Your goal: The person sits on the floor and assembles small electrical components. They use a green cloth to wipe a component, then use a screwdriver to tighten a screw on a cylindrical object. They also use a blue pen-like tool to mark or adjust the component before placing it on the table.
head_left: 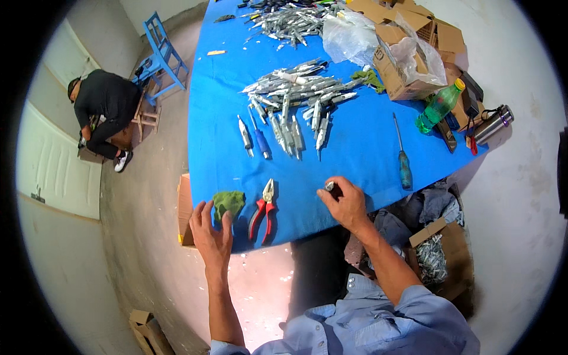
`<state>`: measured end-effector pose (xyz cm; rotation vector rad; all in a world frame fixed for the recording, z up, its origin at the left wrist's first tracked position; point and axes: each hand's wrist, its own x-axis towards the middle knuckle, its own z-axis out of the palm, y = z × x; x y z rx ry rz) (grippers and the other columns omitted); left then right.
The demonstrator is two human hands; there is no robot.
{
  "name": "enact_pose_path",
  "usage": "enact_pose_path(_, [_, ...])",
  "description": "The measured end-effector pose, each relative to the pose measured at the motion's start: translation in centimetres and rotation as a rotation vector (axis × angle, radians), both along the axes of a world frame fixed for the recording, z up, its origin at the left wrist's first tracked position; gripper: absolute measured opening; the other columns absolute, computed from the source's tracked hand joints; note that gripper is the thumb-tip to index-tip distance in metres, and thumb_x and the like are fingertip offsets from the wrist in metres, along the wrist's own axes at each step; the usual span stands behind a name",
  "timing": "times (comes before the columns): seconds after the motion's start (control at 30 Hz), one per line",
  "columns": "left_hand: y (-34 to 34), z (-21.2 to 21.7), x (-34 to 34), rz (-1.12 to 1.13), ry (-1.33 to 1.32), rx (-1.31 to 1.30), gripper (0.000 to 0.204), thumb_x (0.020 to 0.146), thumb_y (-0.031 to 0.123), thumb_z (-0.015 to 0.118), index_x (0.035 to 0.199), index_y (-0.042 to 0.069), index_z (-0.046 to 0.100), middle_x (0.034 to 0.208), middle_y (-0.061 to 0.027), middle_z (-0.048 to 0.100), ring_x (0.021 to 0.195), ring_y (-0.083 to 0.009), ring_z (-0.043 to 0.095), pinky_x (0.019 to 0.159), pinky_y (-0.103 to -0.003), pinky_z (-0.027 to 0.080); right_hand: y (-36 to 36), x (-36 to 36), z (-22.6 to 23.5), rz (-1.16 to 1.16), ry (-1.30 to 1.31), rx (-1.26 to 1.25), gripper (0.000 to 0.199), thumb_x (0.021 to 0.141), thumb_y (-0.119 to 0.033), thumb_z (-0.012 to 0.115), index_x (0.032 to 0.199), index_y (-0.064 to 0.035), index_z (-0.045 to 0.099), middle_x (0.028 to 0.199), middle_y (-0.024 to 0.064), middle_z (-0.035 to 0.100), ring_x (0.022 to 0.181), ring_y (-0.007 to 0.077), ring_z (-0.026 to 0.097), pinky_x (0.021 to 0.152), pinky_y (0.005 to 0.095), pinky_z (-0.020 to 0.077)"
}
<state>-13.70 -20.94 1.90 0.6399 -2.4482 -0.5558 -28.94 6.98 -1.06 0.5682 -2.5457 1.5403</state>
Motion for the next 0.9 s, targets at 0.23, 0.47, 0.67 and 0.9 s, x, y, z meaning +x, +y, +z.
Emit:
enact_pose_path(0.23, [-0.5,-2.4,-2.2,-0.085,-0.006,-0.123,0.031,0.091,0.017,0.075,0.116,0.001,0.068,0.121,-0.0211,0.062,0.109,-0.0357,0.063,0.094,-0.043,0.052,0.0,-0.1,0.3,0.005,0.015,-0.040,0.024,0.085,-0.016,0.080,0.098,-0.0025,0.066,0.085,0.0148,0.069,0.070,0.0278,0.069,0.063,0.0361,0.0542])
enact_pose_path(0.47, [-0.5,-3.2,-2.4,-0.068,0.097,-0.067,0.021,0.090,0.012,0.073,0.107,0.001,0.067,0.115,-0.0210,0.064,0.106,-0.0382,0.062,0.091,-0.044,0.050,0.2,-0.3,0.1,0.032,0.046,-0.091,0.024,0.086,-0.016,0.078,0.100,-0.0011,0.066,0.088,0.0166,0.070,0.074,0.0310,0.070,0.065,0.0375,0.0551])
enact_pose_path(0.67, [-1.1,-2.5,-2.1,-0.002,0.150,0.120,0.021,0.094,0.016,0.069,0.105,-0.002,0.068,0.104,-0.0201,0.067,0.096,-0.0332,0.064,0.086,-0.040,0.051,0.5,-0.4,0.0,0.051,0.120,-0.080,0.022,0.091,-0.017,0.073,0.104,-0.0001,0.066,0.091,0.0182,0.070,0.078,0.0347,0.071,0.067,0.0387,0.0558])
enact_pose_path(0.9, [0.0,1.0,-4.8,0.000,0.199,0.103,0.020,0.094,0.013,0.069,0.106,-0.002,0.066,0.105,-0.0163,0.067,0.092,-0.0268,0.065,0.084,-0.037,0.051,0.9,-0.3,0.2,0.060,0.094,-0.112,0.023,0.092,-0.019,0.072,0.105,-0.0015,0.066,0.091,0.0189,0.070,0.080,0.0378,0.071,0.068,0.0417,0.0564])
